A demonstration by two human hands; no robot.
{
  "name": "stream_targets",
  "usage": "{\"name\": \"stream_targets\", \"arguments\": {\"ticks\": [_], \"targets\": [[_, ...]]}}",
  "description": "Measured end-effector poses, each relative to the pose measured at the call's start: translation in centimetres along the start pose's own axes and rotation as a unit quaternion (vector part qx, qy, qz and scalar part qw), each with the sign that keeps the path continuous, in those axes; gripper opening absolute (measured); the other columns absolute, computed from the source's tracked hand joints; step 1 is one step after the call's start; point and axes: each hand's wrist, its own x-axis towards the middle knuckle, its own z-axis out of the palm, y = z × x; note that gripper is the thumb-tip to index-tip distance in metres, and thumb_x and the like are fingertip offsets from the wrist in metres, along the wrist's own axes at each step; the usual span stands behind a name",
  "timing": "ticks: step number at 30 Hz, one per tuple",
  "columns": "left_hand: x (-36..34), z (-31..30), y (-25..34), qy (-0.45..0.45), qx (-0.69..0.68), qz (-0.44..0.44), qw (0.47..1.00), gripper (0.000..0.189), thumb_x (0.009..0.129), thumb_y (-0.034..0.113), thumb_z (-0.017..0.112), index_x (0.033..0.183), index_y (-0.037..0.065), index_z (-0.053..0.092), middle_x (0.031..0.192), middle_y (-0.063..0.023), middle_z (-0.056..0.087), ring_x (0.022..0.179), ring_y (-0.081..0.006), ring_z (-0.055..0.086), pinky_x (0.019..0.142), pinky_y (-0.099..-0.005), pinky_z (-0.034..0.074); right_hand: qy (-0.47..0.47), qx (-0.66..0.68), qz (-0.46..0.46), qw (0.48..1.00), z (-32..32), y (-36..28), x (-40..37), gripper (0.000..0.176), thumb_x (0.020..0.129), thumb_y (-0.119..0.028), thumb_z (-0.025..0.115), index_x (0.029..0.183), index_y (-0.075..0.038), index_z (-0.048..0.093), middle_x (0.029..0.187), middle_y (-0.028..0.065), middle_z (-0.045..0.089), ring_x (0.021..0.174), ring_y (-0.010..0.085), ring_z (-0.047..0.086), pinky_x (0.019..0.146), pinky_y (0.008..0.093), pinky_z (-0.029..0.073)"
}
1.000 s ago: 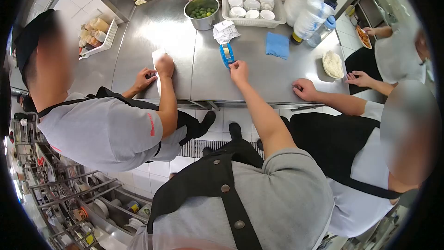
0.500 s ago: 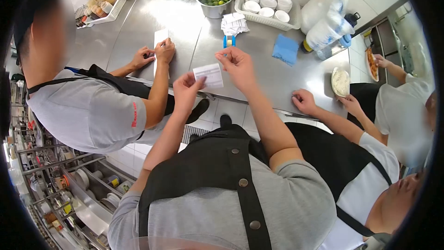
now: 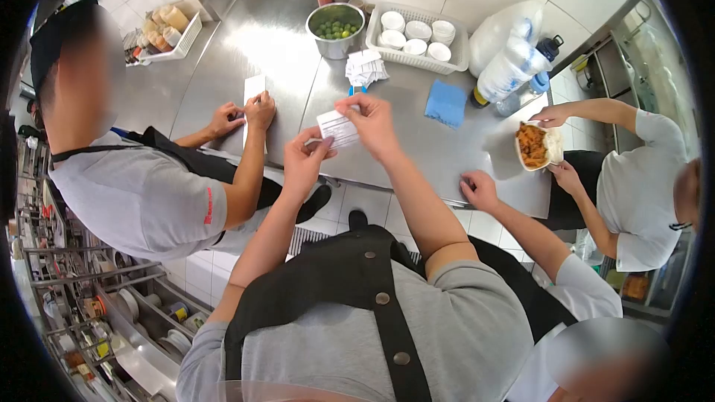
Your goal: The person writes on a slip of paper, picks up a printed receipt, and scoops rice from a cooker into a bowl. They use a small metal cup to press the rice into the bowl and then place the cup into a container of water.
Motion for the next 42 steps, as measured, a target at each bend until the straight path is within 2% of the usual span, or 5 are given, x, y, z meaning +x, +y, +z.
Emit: {"name": "stream_targets", "arguments": {"ticks": [11,19,25,37,42], "targets": [[-10.6,-6.1,-10.6,-0.088,0.105,-0.095,0.986,0.026,0.092,0.006,0.067,0.117,-0.001,0.066,0.106,-0.0104,0.072,0.096,-0.0153,0.069,0.084,-0.0282,0.054,0.306,-0.192,-0.473,0.804,-13.2,-15.6,19.7,0.016,0.083,-0.01,0.077,0.096,-0.002,0.078,0.089,0.0113,0.076,0.066,0.0138,0.06,0.064,0.0269,0.047],[-20.7,-13.0,-18.2,0.064,0.146,-0.186,0.969,0.026,0.088,0.006,0.071,0.113,0.0,0.068,0.1,-0.0114,0.072,0.09,-0.0175,0.069,0.081,-0.0292,0.054,0.398,-0.293,-0.381,0.781,-12.4,-16.2,19.6,0.031,0.074,-0.021,0.086,0.103,-0.012,0.08,0.064,0.0003,0.061,0.053,0.0118,0.043,0.051,0.0288,0.037],[-22.8,-15.4,-20.3,0.151,0.191,-0.157,0.957,0.027,0.085,0.009,0.072,0.111,0.001,0.07,0.095,-0.0093,0.073,0.083,-0.0166,0.069,0.076,-0.0296,0.055,0.473,-0.469,-0.426,0.612,-11.3,-17.4,18.0,0.021,0.069,-0.025,0.088,0.087,-0.024,0.077,0.103,-0.0001,0.056,0.098,0.0265,0.053,0.091,0.0471,0.04],[-27.5,-19.5,-19.8,0.168,0.23,-0.183,0.941,0.024,0.085,0.01,0.071,0.107,0.0,0.071,0.08,-0.0083,0.069,0.076,-0.0163,0.068,0.069,-0.0294,0.054,0.384,-0.623,-0.369,0.573,-13.7,-16.2,19.0,0.025,0.087,-0.049,0.07,0.112,-0.044,0.073,0.119,-0.0002,0.054,0.11,0.0323,0.048,0.095,0.0569,0.036],[-40.2,-27.4,-29.7,0.224,0.253,-0.357,0.871,0.025,0.08,0.014,0.071,0.101,0.001,0.073,0.085,-0.0151,0.074,0.077,-0.0265,0.072,0.072,-0.0383,0.056,0.38,-0.636,-0.415,0.529,-6.7,-9.8,12.2,0.046,0.092,-0.045,0.066,0.133,-0.024,0.06,0.133,0.0105,0.051,0.119,0.0381,0.045,0.099,0.0548,0.034]]}}
